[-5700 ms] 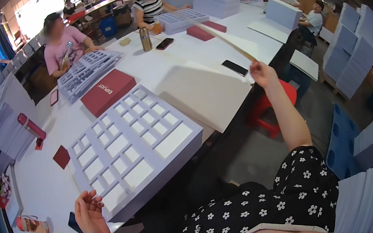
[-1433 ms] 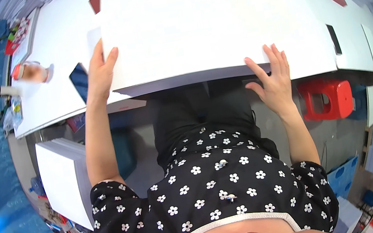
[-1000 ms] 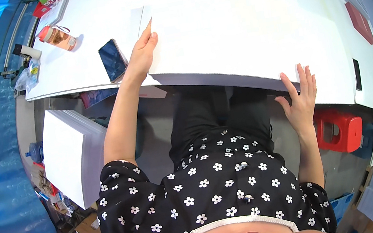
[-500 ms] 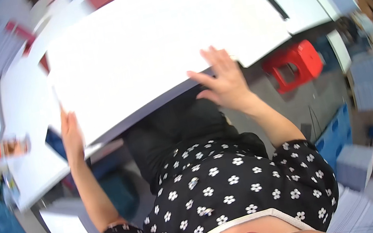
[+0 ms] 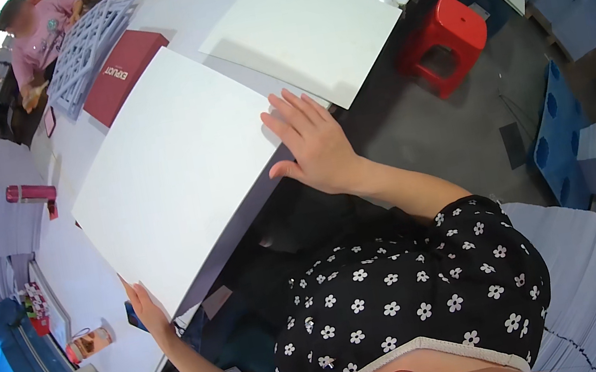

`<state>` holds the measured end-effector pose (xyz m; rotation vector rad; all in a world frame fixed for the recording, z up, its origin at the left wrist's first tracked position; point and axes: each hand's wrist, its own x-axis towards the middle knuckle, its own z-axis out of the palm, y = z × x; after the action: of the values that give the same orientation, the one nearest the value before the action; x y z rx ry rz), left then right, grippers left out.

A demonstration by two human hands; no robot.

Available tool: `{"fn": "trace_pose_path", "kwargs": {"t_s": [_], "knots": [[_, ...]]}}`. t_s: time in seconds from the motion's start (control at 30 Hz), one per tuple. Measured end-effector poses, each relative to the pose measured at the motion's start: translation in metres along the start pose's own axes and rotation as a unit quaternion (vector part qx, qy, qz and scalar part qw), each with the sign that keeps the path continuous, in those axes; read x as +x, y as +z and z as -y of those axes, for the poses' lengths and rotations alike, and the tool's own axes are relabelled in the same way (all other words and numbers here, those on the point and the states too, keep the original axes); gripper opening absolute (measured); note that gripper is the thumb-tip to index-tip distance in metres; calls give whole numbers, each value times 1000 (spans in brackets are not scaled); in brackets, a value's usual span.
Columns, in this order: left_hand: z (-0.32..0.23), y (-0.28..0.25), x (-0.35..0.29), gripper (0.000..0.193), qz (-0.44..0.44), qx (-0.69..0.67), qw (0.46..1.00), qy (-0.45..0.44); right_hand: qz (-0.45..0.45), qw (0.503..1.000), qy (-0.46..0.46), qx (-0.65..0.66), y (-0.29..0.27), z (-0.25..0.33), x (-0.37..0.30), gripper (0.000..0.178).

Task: The person assembles white cardboard boxes by folding the flaps and tucking them into the sides. They repeatedly pick up a flat sheet, fold it into a box shape, and place it on the table. The task is performed by hand without tools.

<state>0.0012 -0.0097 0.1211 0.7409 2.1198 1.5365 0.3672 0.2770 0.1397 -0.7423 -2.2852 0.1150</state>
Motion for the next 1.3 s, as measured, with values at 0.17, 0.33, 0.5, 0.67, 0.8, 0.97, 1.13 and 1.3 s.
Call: {"fn": "trace_pose_path", "kwargs": {"t_s": [0.17, 0.33, 0.5, 0.67, 0.8, 0.97, 1.13, 1.3], "knots": [[-7, 4, -6, 51, -2, 5, 1000, -15, 132, 973, 104, 159, 0, -30, 21, 49], [-18, 8, -7, 51, -4, 80, 997, 5, 269, 939, 96, 190, 10, -52, 76, 43], [-11, 3, -5, 52, 1, 49, 999, -8, 307, 932, 65, 181, 50, -63, 121, 47], [-4, -8, -6, 51, 3, 103, 995, 4, 308, 944, 60, 102, 100, -59, 171, 55], [-12, -3, -3, 51, 13, 115, 993, 14, 310, 943, 75, 97, 125, -60, 208, 64], [-36, 11, -9, 52, 16, 156, 988, 13, 250, 959, 60, 121, 152, -63, 209, 48], [-29, 7, -10, 54, 12, 170, 985, 11, 221, 968, 36, 116, 159, -63, 207, 34], [-29, 5, -11, 54, 15, 174, 984, 20, 226, 967, 20, 116, 155, -62, 206, 29]]}}
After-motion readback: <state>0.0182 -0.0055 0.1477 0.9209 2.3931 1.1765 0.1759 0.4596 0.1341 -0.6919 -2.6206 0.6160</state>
